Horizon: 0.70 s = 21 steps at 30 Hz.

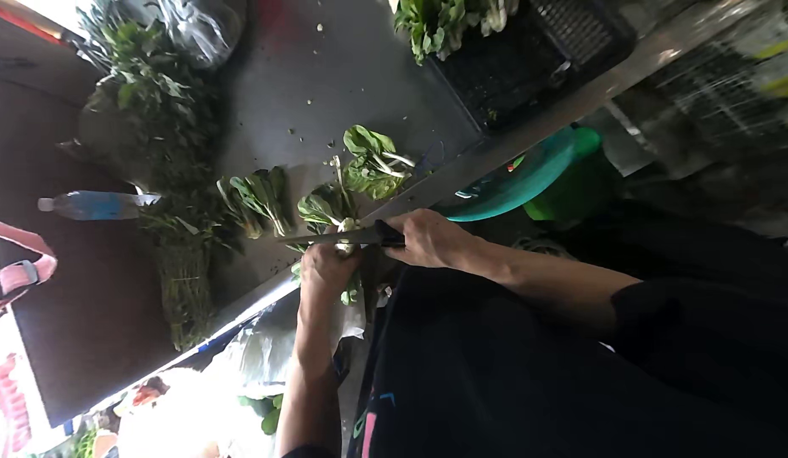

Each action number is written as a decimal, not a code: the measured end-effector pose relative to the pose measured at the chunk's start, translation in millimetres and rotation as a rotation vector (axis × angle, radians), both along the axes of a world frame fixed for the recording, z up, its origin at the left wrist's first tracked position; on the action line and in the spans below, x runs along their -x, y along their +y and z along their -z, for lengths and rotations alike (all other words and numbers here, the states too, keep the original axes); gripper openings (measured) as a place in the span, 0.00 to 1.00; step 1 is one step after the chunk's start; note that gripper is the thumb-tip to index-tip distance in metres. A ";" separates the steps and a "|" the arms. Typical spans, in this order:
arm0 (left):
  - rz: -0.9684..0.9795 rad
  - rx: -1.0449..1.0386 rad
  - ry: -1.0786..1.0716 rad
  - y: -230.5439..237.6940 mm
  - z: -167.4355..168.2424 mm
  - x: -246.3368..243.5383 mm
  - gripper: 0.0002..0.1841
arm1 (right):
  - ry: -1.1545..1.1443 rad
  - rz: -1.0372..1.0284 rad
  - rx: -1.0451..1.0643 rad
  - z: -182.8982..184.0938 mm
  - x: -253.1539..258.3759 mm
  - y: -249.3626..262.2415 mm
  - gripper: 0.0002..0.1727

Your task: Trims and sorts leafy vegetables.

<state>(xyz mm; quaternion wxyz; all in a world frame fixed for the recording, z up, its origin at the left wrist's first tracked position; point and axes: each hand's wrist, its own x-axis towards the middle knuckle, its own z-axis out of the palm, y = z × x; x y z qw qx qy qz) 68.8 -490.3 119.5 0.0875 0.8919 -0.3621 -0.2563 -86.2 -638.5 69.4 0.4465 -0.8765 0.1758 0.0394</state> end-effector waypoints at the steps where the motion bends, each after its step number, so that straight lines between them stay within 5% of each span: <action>1: 0.002 0.012 -0.002 0.9 0.7 -0.4 0.18 | -0.029 0.001 0.006 -2.5 1.6 0.7 0.18; 9: -0.072 0.015 0.062 -1.1 -7.8 4.9 0.16 | 0.158 0.012 -0.068 1.7 0.1 -6.2 0.20; 21: -0.088 0.231 0.099 16.2 23.8 15.3 0.17 | 0.362 -0.026 -0.186 34.9 26.7 -23.2 0.15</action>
